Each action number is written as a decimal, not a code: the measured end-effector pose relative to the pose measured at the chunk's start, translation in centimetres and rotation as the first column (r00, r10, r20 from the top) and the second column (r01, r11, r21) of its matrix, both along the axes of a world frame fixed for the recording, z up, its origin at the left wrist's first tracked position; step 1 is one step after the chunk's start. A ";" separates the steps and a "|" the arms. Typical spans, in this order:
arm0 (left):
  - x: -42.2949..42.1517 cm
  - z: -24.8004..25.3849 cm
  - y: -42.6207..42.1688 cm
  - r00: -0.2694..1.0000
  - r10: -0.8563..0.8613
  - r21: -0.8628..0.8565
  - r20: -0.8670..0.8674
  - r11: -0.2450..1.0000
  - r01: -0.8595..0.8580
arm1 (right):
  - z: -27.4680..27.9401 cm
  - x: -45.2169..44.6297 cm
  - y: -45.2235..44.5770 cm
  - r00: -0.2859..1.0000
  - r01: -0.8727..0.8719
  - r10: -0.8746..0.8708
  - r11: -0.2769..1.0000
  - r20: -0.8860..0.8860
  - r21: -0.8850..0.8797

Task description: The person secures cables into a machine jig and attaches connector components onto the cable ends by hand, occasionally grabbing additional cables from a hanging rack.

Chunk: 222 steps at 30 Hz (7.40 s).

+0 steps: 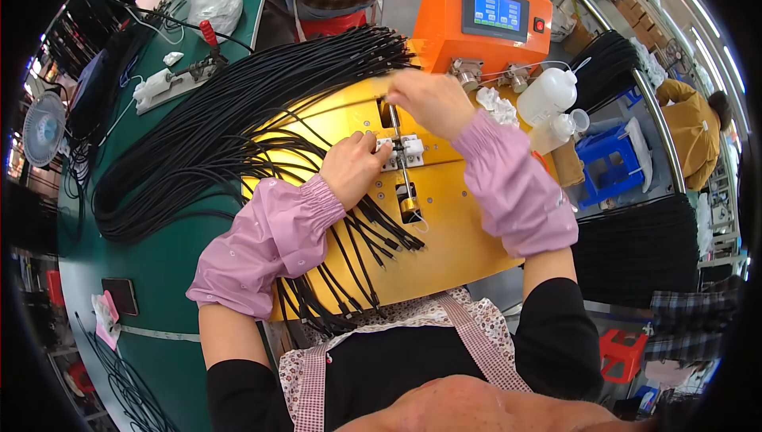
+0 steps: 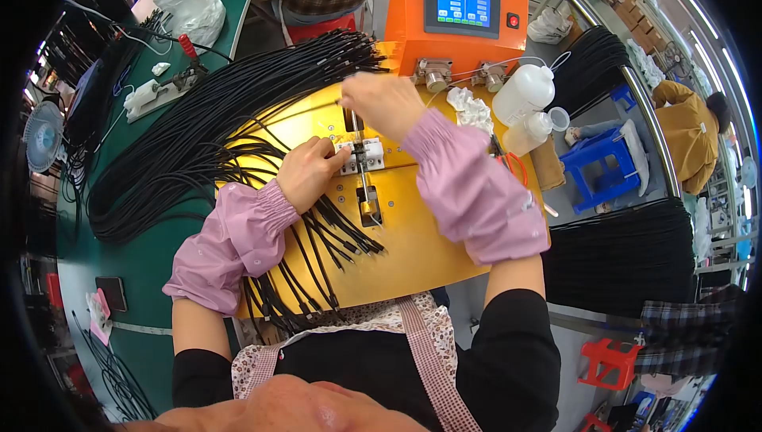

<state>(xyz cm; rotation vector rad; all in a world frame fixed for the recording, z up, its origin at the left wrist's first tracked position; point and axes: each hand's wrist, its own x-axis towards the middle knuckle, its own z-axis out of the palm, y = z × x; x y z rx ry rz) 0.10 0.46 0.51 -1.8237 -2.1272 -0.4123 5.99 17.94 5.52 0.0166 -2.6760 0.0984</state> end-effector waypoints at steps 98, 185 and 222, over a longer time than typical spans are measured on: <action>0.2 0.1 -0.2 0.994 -0.051 0.098 0.097 0.994 0.041 | -5.5 5.0 -1.5 0.999 0.018 0.020 0.523 0.034 -0.852; 0.2 0.3 -0.4 0.998 0.047 -0.029 -0.050 0.998 -0.048 | 0.1 0.9 1.8 0.986 0.114 -0.097 0.986 -0.136 0.120; 0.2 -0.1 0.0 0.995 -0.012 0.028 -0.094 1.000 0.015 | -2.9 -3.6 2.4 0.968 0.215 -0.242 0.939 0.069 0.268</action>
